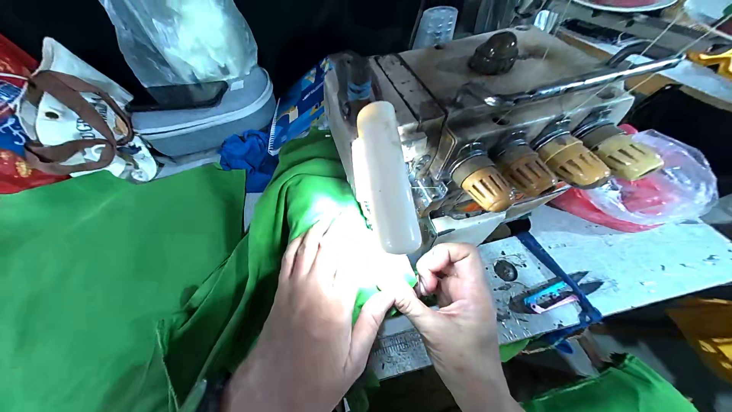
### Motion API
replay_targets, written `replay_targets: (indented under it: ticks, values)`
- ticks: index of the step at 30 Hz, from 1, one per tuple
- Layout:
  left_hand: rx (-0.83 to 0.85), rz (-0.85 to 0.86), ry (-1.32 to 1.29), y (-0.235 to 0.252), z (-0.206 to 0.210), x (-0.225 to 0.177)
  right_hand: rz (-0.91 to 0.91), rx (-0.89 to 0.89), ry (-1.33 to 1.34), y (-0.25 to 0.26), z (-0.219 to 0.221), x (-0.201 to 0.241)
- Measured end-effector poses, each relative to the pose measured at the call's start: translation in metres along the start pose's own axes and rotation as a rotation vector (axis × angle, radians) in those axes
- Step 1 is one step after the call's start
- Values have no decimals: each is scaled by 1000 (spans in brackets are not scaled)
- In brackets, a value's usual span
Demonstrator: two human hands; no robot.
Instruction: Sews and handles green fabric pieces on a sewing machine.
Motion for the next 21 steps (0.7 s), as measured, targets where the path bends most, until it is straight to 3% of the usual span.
replay_targets:
  ticks: [16, 21]
  values:
    - [114, 102, -89, 20, 2, 36, -17, 8, 24, 6, 3, -1]
    - [81, 134, -31, 38, -5, 52, -192, 41, -88, -7, -8, 0]
Point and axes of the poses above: each hand's wrist, its own y-axis towards the middle knuckle, its own z-axis out of the palm, x = y × z, the point moved 7 cm from there along y, towards the middle knuckle, and after that the axes turned 6 degrees about z, right-handed, at the moved point
